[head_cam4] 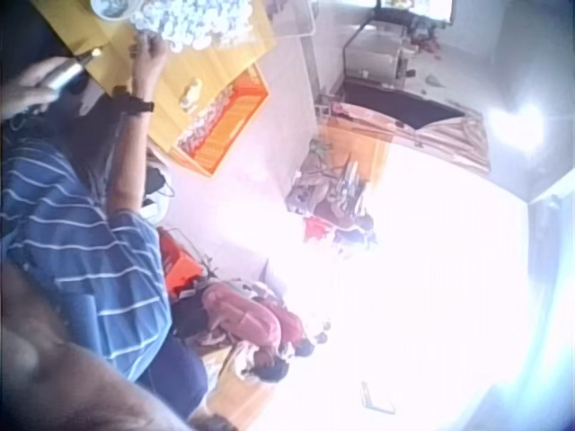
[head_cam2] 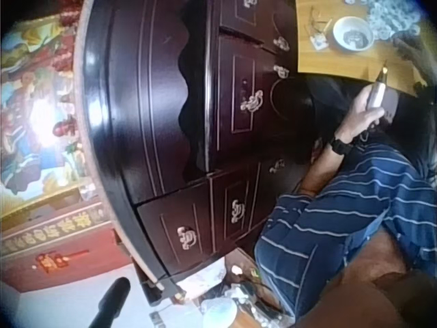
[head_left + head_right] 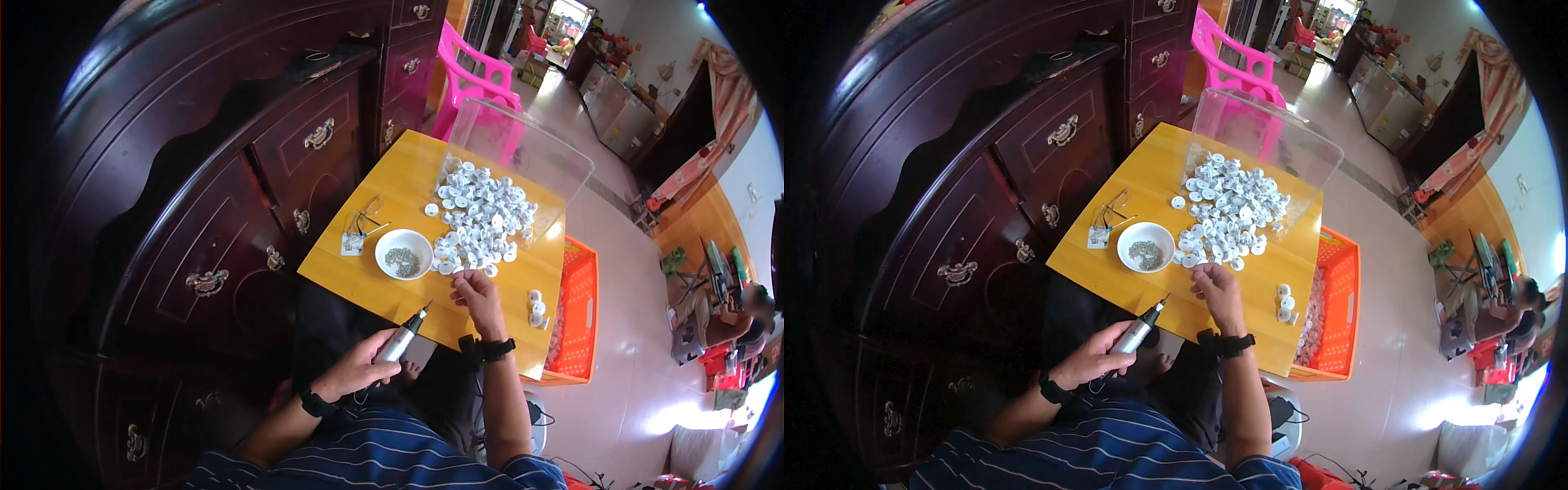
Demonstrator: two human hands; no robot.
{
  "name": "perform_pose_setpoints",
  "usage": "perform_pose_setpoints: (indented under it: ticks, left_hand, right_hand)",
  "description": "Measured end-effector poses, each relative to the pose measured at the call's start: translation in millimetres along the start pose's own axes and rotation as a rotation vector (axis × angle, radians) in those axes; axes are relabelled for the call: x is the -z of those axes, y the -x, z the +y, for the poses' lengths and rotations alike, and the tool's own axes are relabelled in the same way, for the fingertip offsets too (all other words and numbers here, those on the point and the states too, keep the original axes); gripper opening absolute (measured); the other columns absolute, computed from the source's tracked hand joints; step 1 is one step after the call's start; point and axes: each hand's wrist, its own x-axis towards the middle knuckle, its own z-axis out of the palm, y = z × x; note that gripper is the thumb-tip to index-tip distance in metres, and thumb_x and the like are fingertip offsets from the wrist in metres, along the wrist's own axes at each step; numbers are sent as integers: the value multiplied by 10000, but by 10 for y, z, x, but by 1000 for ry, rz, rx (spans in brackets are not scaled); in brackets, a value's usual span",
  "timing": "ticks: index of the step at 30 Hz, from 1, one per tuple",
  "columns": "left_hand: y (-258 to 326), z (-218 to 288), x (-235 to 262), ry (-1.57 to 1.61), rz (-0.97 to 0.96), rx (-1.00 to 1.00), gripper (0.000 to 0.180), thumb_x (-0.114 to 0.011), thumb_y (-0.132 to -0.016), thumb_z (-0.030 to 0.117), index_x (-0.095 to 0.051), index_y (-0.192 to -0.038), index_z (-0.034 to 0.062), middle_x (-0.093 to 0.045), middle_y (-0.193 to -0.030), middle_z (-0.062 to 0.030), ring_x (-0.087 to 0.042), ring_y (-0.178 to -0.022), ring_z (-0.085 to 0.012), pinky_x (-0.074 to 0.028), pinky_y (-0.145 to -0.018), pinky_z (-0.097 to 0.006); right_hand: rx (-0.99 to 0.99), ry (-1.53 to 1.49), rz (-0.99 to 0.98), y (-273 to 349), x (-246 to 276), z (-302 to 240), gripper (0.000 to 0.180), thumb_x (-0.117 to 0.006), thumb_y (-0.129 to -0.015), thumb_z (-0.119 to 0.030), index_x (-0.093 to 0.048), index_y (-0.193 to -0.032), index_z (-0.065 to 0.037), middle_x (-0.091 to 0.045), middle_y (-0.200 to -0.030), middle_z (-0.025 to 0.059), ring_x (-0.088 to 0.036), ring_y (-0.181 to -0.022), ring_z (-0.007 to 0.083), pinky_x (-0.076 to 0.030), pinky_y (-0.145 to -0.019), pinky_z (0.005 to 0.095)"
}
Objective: Assembling small white plastic components by inserting parts and securing them with an electric screwdriver.
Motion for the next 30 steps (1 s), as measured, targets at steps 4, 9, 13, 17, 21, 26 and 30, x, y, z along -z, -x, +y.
perform_pose_setpoints:
  ticks: [4,9,13,17,21,26,30]
  left_hand:
    - [-17,-11,10,-30,12,0,627,-646,-988,130,-357,-1537,35,-584,-969,-27,-594,-766,-94,-509,-668,-241]
    - [-19,35,-10,-61,10,-1,620,-646,-988,123,-360,-1531,32,-580,-965,-28,-587,-767,-93,-510,-674,-241]
    - [-26,33,-23,-61,9,0,622,-640,-985,99,-358,-1535,35,-578,-964,-31,-587,-768,-94,-513,-678,-244]
    - [-18,9,-20,-53,-1,8,620,-628,-984,81,-355,-1539,40,-579,-965,-30,-586,-769,-93,-515,-683,-246]
    - [-5,10,-21,-78,4,8,621,-627,-984,84,-354,-1540,40,-579,-960,-28,-585,-771,-92,-517,-688,-247]
    - [-15,-38,3,-68,-14,5,630,-633,-978,94,-355,-1541,45,-585,-960,-28,-587,-768,-92,-522,-688,-250]
    - [-2,-1,-10,-125,-6,9,625,-642,-970,100,-373,-1533,50,-587,-969,-29,-590,-766,-88,-527,-683,-251]
  right_hand:
    - [-161,-261,-129,253,-152,-6,201,-670,-1009,-218,-674,-1157,-82,-726,-1020,10,-682,-848,98,-534,-768,244]
    - [-192,-330,-180,322,-247,69,217,-667,-1016,-210,-654,-1198,-93,-722,-1091,21,-689,-855,89,-560,-747,236]
    - [-195,-466,-194,303,-262,142,161,-657,-1016,-152,-654,-1165,-92,-711,-1060,25,-679,-845,90,-559,-731,233]
    - [-180,-526,-193,280,-266,176,104,-638,-1021,-111,-655,-1122,-90,-699,-1021,21,-671,-827,92,-557,-729,231]
    - [-161,-515,-202,274,-266,172,88,-638,-1022,-111,-656,-1104,-87,-696,-1008,17,-669,-823,92,-557,-738,231]
    - [-113,-386,-260,216,-201,197,82,-653,-1015,-118,-657,-1087,-78,-691,-974,2,-656,-815,79,-550,-749,231]
    - [-116,-347,-296,167,-149,180,92,-669,-1002,-101,-657,-1085,-62,-691,-961,-4,-642,-810,77,-527,-748,234]
